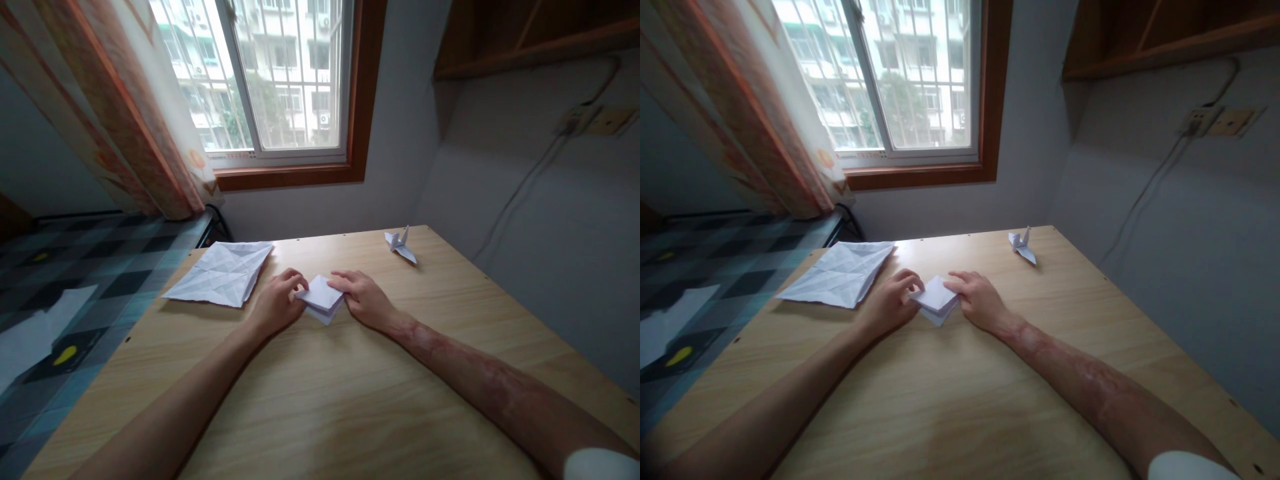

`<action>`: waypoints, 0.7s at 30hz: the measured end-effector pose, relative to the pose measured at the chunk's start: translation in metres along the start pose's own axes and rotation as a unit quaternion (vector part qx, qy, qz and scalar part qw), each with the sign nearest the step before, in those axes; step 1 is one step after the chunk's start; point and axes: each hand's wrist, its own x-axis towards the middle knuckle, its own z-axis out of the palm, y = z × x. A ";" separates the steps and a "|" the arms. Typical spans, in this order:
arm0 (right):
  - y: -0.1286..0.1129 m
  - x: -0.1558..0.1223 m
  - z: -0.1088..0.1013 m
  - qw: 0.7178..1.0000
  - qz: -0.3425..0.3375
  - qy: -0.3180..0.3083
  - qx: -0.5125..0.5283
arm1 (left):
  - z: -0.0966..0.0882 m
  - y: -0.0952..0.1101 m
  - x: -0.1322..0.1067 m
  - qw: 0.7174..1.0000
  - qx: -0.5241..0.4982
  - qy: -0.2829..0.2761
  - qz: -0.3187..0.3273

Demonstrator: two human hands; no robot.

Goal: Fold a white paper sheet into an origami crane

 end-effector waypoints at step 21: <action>-0.020 -0.003 -0.007 1.000 -0.024 0.008 0.012 | 0.003 0.000 -0.001 0.996 0.081 -0.028 0.003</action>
